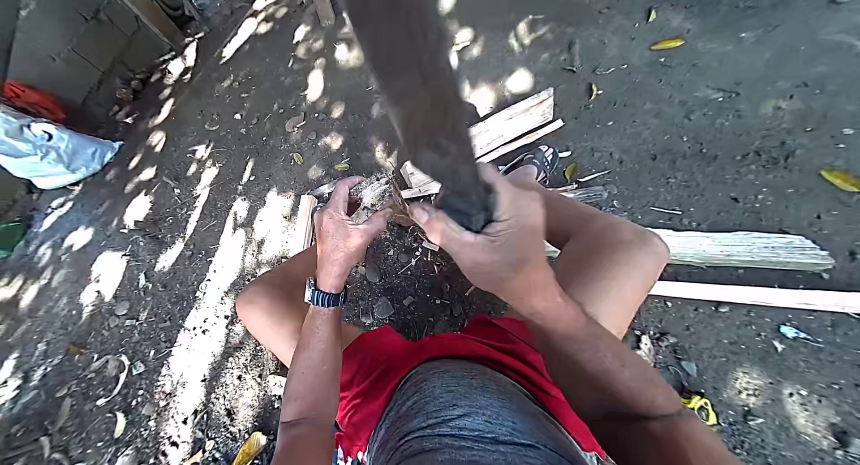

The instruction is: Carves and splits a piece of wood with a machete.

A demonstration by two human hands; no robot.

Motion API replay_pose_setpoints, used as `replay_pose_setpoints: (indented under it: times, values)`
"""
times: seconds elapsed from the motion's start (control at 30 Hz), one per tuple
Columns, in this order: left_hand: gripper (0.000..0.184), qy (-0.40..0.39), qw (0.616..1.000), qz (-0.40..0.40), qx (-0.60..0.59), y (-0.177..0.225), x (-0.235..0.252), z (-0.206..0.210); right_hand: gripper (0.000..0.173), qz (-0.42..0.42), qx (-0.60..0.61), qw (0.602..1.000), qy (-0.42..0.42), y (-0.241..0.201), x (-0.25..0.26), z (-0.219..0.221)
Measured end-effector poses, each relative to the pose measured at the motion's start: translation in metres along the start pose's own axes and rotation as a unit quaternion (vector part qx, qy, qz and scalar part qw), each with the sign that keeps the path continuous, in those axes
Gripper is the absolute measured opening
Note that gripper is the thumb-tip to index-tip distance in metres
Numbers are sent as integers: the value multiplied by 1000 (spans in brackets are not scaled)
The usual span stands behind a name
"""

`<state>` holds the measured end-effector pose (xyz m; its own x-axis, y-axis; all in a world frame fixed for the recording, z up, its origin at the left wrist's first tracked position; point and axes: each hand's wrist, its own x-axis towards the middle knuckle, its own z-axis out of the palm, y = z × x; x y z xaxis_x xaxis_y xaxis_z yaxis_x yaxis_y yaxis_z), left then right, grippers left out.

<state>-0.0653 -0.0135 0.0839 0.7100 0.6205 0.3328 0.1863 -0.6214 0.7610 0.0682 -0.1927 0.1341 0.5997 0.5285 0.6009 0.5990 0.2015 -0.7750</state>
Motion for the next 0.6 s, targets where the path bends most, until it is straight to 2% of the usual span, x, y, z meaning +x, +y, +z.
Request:
replay_pose_setpoints:
  times: [0.1, 0.17, 0.23, 0.33, 0.4, 0.47, 0.53, 0.57, 0.6]
  values:
    - [63, 8, 999, 3, 37, 8, 0, 0, 26, -110, 30, 992, 53, -37, 17, -16]
    - [63, 3, 999, 9, 42, 11, 0, -1, 25, -125, 27, 990, 59, -41, 13, -18]
    - [65, 2, 999, 5, 40, 7, -2, 1, 27, -60, -12, 998, 26, -15, -5, -9]
    - [73, -5, 1000, -3, 17, 4, -7, 2, 34, 145, -87, 981, -89, 51, -38, 16]
    - [72, -2, 1000, -8, 10, 4, -5, 0, 38, 192, -86, 970, -119, 68, -46, 24]
    - [72, 0, 1000, -25, 18, 1, -18, -4, 33, 230, -10, 965, -128, 70, -59, 28]
    - [71, 2, 1000, -20, 13, -1, -21, -6, 20, 299, 171, 933, -107, 68, -62, 33]
    - [71, 5, 1000, -17, 11, -1, -21, -6, 18, 319, 221, 917, -96, 65, -64, 35]
    - [69, 8, 1000, -14, 13, -2, -21, -6, 18, 322, 212, 918, -95, 62, -64, 35]
